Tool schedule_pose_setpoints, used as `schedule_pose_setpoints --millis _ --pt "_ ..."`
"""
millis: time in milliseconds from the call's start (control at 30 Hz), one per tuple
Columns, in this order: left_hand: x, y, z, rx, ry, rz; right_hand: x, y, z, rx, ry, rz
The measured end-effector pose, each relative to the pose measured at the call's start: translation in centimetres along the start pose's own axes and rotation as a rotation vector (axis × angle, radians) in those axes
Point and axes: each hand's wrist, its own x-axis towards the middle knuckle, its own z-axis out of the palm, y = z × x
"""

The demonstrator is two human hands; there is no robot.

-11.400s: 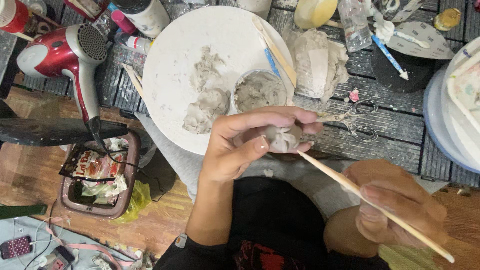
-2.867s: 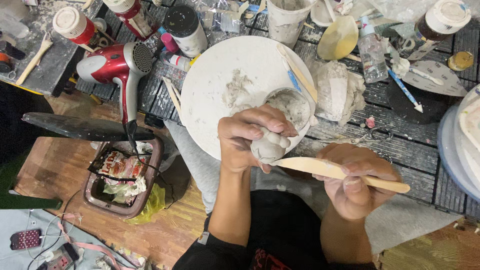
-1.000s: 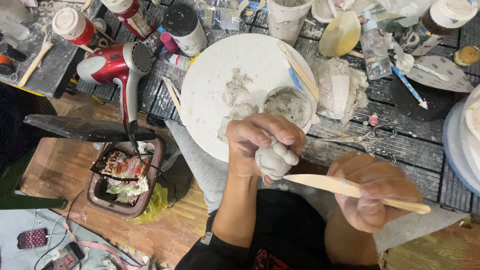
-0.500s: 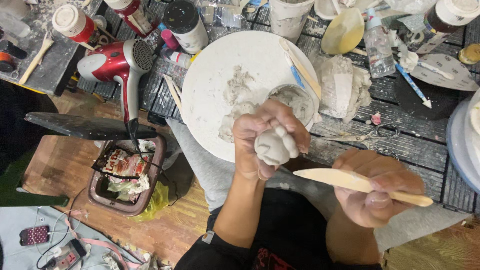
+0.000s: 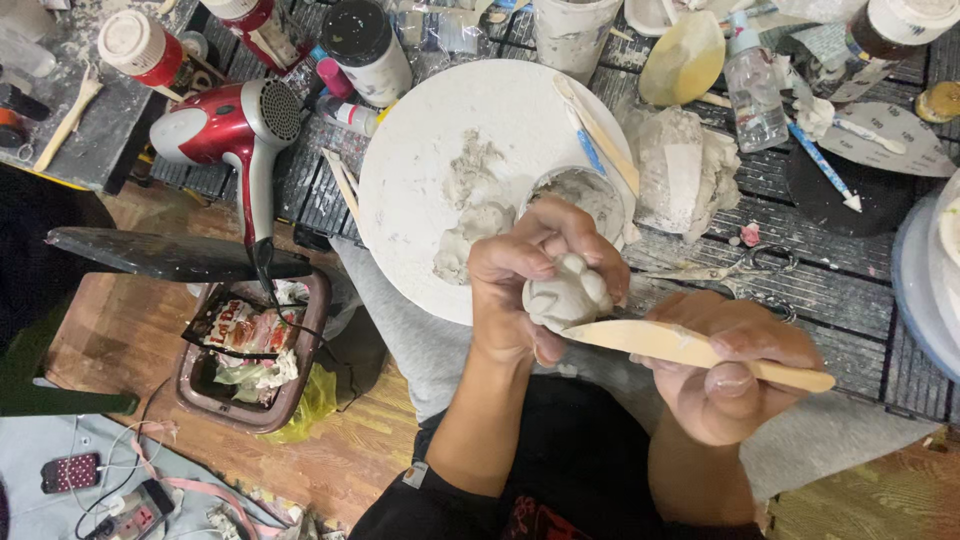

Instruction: The person shapes a small lump of gray clay into a rounded form using their fingers. They then use a wooden modeling tool to carve and smooth the surface of the clay piece, refining its shape.

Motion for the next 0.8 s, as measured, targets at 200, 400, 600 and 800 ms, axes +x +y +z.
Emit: schedule_pose_setpoints --millis 200,400,600,800 --pt "0.2 -0.1 0.1 -0.012 -0.006 -0.003 0.2 0.0 -0.8 0.053 0.060 0.008" --pt "0.2 -0.1 0.0 -0.035 -0.027 -0.020 -0.1 0.2 -0.7 -0.032 0.023 -0.045" --pt "-0.3 -0.2 -0.3 -0.039 0.017 -0.038 0.1 0.3 -1.1 0.024 0.048 -0.026" --pt "-0.9 -0.2 -1.1 0.199 0.103 -0.083 -0.1 0.0 -2.1 -0.017 0.148 0.000"
